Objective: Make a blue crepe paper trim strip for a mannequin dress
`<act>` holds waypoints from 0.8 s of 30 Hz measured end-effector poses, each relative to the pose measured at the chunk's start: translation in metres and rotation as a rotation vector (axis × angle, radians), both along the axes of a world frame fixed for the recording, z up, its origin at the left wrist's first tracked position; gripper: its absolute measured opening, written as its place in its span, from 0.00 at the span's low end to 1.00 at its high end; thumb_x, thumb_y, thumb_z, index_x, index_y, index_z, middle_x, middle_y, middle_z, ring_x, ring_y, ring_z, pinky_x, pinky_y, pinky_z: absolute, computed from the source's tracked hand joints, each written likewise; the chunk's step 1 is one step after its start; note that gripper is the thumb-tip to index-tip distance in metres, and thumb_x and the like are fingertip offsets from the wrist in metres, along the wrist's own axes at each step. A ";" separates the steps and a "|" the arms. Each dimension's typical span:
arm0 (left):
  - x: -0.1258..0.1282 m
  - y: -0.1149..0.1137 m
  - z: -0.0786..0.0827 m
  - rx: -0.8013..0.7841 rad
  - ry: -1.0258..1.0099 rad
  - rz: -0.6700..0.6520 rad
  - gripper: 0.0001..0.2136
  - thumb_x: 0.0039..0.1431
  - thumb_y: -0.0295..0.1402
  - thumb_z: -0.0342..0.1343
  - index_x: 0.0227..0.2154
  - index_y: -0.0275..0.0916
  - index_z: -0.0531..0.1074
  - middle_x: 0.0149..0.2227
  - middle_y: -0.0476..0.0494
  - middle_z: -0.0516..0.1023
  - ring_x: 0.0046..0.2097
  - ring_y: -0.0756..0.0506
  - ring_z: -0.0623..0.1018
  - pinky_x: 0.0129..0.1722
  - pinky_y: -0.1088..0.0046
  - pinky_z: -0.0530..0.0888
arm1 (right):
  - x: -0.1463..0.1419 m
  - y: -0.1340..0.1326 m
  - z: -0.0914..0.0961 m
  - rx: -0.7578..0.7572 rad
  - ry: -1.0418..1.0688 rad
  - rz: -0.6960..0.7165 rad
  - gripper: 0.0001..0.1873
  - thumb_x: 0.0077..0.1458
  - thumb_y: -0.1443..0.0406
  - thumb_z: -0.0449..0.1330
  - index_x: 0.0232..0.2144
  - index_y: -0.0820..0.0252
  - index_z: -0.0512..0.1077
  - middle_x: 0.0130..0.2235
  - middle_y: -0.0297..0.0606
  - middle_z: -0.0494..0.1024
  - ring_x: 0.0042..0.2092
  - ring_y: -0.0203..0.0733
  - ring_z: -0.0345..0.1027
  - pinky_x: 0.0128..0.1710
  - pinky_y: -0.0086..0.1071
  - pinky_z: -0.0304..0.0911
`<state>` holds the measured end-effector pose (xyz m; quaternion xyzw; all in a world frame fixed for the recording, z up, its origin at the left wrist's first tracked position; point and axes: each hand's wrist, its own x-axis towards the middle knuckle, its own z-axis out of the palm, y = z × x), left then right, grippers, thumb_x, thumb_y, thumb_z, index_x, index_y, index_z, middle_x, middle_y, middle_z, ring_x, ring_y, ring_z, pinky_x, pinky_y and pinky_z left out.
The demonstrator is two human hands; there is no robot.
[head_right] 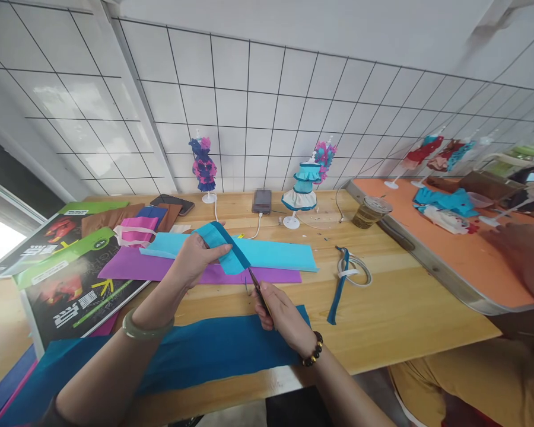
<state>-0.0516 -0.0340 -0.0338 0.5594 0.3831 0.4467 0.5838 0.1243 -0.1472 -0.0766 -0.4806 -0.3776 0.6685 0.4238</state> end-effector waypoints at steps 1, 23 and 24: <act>0.000 0.001 0.000 -0.004 0.015 0.021 0.13 0.41 0.34 0.63 0.30 0.35 0.70 0.23 0.51 0.70 0.27 0.50 0.71 0.24 0.75 0.68 | 0.000 0.000 -0.001 0.005 0.008 0.002 0.21 0.57 0.49 0.49 0.32 0.61 0.64 0.22 0.27 0.57 0.21 0.26 0.45 0.19 0.25 0.41; 0.008 -0.008 0.001 0.024 0.149 0.006 0.20 0.42 0.33 0.62 0.42 0.36 0.70 0.18 0.58 0.59 0.21 0.54 0.60 0.20 0.79 0.59 | -0.008 0.006 0.009 0.085 -0.026 0.005 0.20 0.58 0.49 0.46 0.31 0.60 0.63 0.22 0.26 0.56 0.20 0.27 0.43 0.20 0.25 0.41; 0.009 -0.009 0.001 0.013 0.171 0.017 0.18 0.41 0.33 0.62 0.39 0.36 0.71 0.17 0.58 0.56 0.20 0.55 0.58 0.18 0.79 0.57 | -0.008 0.007 0.010 0.087 -0.030 0.006 0.21 0.58 0.49 0.46 0.31 0.60 0.63 0.22 0.26 0.56 0.20 0.27 0.43 0.19 0.25 0.41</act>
